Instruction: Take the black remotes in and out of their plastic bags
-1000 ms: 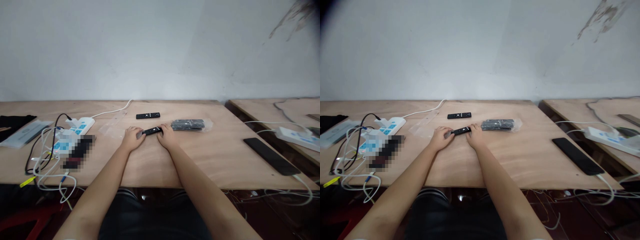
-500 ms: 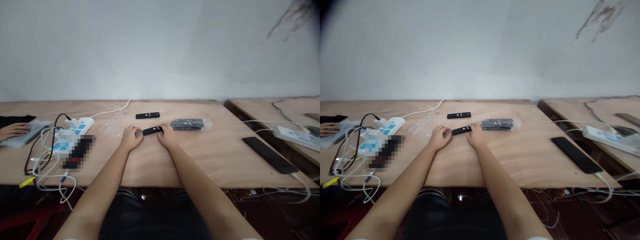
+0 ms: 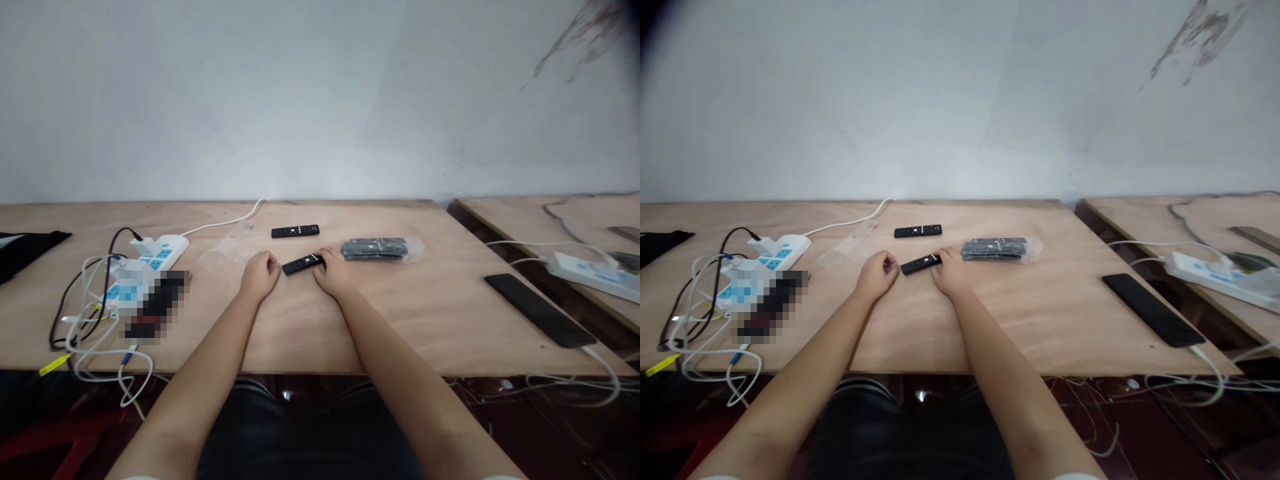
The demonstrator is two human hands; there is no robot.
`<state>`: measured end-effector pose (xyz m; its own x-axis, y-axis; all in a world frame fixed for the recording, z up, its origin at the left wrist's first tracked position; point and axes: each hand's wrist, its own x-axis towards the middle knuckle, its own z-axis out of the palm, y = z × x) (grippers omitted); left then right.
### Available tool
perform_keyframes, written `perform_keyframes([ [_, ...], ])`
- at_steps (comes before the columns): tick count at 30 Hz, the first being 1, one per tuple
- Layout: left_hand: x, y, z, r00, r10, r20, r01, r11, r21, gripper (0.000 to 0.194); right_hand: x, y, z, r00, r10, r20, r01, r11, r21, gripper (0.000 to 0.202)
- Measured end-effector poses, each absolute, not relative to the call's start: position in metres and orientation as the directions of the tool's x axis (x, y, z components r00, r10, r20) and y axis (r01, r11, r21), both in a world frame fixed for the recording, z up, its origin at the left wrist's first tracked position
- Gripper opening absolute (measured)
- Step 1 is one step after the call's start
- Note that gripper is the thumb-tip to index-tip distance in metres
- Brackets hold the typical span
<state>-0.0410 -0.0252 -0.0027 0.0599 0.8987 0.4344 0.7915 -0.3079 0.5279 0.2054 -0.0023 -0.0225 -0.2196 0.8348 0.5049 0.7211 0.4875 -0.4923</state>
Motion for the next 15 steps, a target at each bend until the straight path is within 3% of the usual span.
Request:
perform_keyframes([
  [6,-0.0412,-0.025,-0.0022,0.062,0.892,0.448,0.856,-0.278,0.436,0.013,0.2058,-0.0038,-0.0217,-0.282,0.818,0.502,0.679,0.54,-0.498,0.04],
  [15,-0.0401,-0.0263,-0.0007,0.023,0.94,0.34,0.839,-0.203,0.505,0.015,0.207,-0.0013,-0.0273,-0.305,0.819,0.486,0.657,0.55,-0.516,0.043],
])
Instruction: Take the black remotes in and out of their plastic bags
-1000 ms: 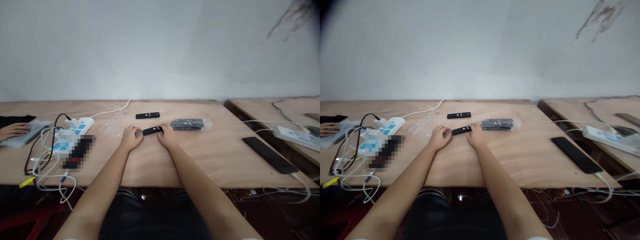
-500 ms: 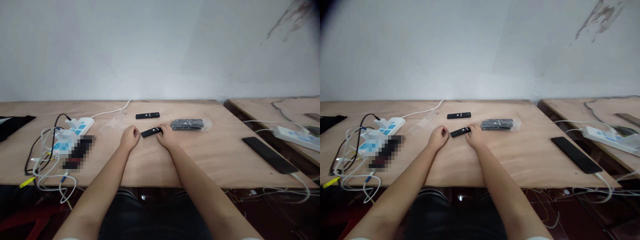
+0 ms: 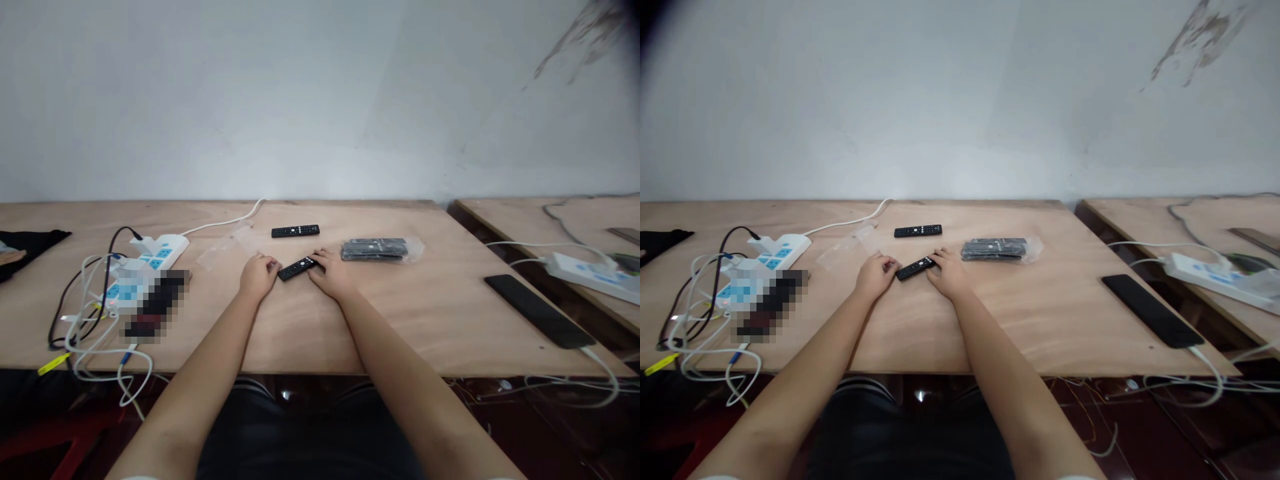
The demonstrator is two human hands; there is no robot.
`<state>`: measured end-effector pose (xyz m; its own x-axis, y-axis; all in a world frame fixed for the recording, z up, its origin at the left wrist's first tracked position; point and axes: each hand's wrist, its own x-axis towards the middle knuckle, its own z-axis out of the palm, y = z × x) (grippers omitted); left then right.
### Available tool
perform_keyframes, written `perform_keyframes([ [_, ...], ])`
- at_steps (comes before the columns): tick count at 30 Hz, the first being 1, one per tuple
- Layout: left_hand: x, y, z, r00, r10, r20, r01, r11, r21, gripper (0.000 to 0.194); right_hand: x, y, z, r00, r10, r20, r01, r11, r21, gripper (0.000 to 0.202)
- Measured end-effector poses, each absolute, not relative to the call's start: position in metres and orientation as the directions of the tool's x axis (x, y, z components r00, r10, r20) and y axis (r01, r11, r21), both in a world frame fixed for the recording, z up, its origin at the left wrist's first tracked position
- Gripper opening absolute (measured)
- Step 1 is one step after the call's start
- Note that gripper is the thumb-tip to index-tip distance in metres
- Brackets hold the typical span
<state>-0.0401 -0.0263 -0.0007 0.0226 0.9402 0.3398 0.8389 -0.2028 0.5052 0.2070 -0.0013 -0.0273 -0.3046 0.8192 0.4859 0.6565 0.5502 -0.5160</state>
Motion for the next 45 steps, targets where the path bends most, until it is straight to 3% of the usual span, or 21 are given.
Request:
perform_keyframes([
  [5,-0.039,-0.026,-0.001,0.036,0.933,0.358,0.831,-0.227,0.508,0.024,0.207,0.001,-0.029,-0.279,0.853,0.44,0.703,0.494,-0.511,0.046],
  [17,-0.04,-0.027,0.001,0.006,0.931,0.364,0.788,-0.229,0.572,0.011,0.206,0.004,-0.036,-0.21,0.847,0.489,0.755,0.458,-0.469,0.045],
  [27,-0.038,-0.03,0.001,0.065,0.928,0.368,0.695,-0.307,0.65,0.02,0.207,0.001,-0.031,-0.206,0.842,0.499,0.786,0.445,-0.428,0.042],
  [35,-0.035,-0.032,0.003,0.146,0.879,0.454,0.71,-0.412,0.57,0.017,0.206,-0.001,-0.027,-0.196,0.831,0.521,0.792,0.447,-0.415,0.039],
  [38,-0.034,-0.033,0.005,0.167,0.847,0.504,0.735,-0.447,0.509,0.022,0.206,-0.001,-0.026,-0.198,0.834,0.514,0.794,0.444,-0.415,0.04],
  [45,-0.039,-0.027,-0.003,0.21,0.856,0.473,0.752,-0.451,0.482,0.037,0.205,-0.002,-0.026,-0.187,0.846,0.498,0.793,0.43,-0.432,0.039],
])
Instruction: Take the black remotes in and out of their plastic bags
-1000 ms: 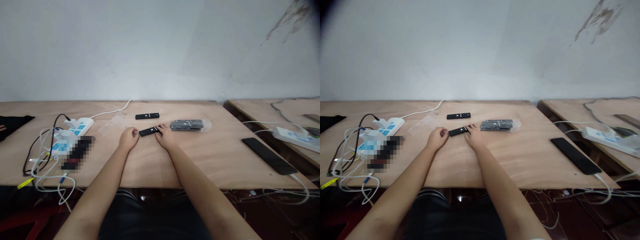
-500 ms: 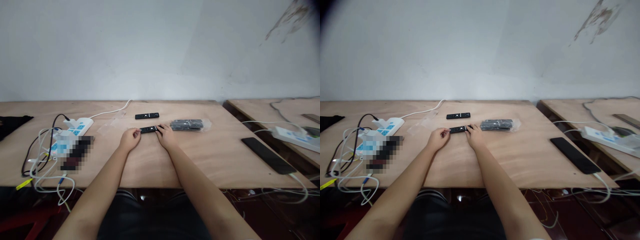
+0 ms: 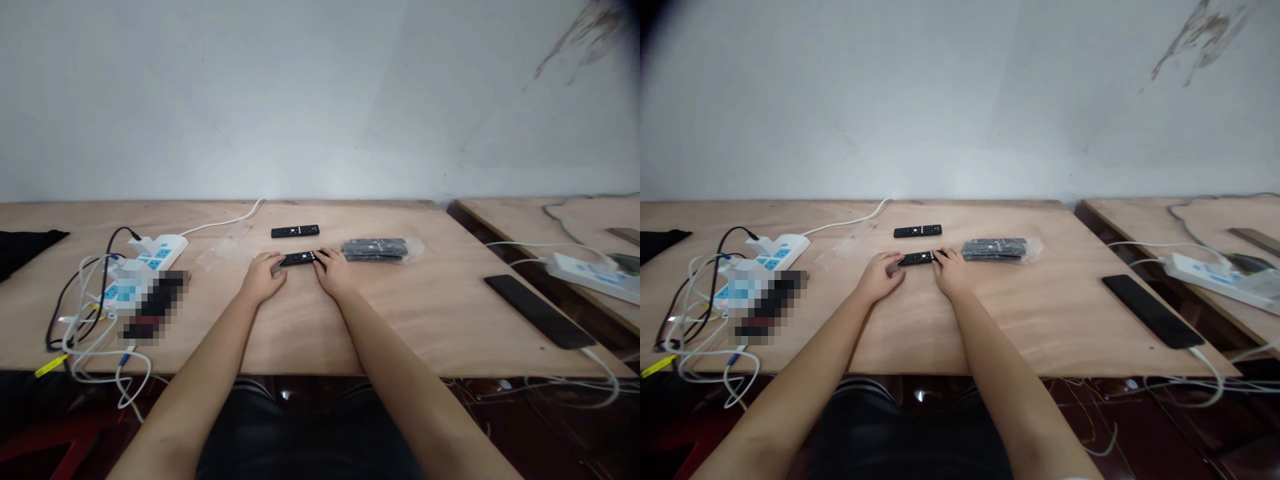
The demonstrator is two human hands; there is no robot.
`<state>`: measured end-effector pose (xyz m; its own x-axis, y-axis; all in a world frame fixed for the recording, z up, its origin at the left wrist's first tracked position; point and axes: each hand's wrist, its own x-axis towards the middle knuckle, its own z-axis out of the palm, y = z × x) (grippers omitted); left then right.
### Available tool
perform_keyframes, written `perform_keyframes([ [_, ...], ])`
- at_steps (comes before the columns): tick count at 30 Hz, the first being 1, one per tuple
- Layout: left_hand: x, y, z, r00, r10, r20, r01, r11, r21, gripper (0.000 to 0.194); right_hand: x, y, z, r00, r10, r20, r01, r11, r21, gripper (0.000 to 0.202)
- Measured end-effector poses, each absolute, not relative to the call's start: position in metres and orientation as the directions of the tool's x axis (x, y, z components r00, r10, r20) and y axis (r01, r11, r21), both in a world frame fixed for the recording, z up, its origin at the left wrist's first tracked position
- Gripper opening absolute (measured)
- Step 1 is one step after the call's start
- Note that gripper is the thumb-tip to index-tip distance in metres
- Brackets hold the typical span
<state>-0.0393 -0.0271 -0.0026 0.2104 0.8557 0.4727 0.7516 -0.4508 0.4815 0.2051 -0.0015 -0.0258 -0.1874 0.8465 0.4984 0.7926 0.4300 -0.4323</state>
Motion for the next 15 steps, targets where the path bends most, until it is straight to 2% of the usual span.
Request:
perform_keyframes([
  [7,-0.0424,-0.0247,-0.0034,0.189,0.887,0.422,0.797,-0.39,0.461,0.037,0.2067,-0.0007,-0.0279,-0.205,0.837,0.507,0.767,0.459,-0.448,0.042],
  [15,-0.0402,-0.0255,-0.0017,0.269,0.878,0.395,0.8,-0.432,0.416,0.035,0.2084,0.0031,-0.034,-0.215,0.845,0.489,0.765,0.457,-0.453,0.041],
])
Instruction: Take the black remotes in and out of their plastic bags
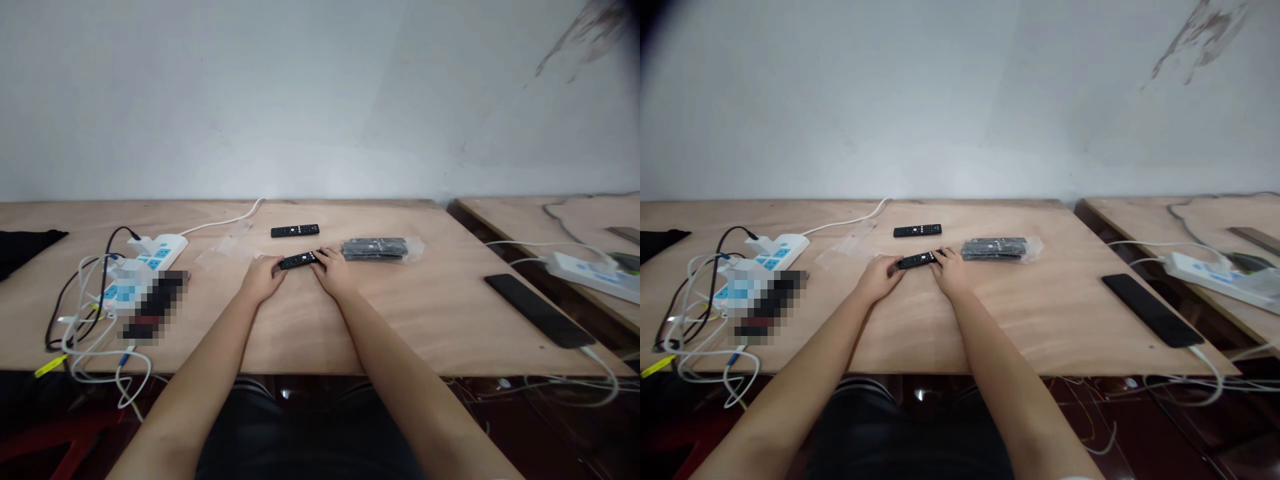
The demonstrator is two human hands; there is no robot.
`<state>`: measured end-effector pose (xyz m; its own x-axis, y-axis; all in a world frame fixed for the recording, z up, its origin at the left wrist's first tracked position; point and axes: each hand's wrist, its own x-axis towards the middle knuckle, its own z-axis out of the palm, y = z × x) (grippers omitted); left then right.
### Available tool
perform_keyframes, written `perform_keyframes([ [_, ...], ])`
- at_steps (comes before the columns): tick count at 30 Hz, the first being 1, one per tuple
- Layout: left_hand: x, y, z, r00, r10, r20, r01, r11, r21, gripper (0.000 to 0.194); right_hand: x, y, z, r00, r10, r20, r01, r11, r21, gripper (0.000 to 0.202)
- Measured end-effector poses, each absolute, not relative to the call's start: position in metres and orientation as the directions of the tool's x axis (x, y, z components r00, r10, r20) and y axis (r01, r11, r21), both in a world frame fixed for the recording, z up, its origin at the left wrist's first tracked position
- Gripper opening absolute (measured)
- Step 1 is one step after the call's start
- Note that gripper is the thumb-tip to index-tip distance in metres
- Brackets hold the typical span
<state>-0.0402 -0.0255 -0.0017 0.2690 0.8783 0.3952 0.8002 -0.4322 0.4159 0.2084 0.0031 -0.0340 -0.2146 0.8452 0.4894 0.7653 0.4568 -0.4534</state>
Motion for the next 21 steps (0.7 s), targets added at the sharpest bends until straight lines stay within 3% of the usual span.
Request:
perform_keyframes([
  [9,-0.039,-0.028,0.001,0.288,0.877,0.385,0.805,-0.439,0.4,0.05,0.208,0.001,-0.029,-0.181,0.844,0.505,0.78,0.436,-0.449,0.036],
  [21,-0.036,-0.027,-0.003,0.313,0.84,0.443,0.77,-0.497,0.399,0.048,0.208,-0.004,-0.021,-0.165,0.821,0.547,0.759,0.46,-0.462,0.027],
])
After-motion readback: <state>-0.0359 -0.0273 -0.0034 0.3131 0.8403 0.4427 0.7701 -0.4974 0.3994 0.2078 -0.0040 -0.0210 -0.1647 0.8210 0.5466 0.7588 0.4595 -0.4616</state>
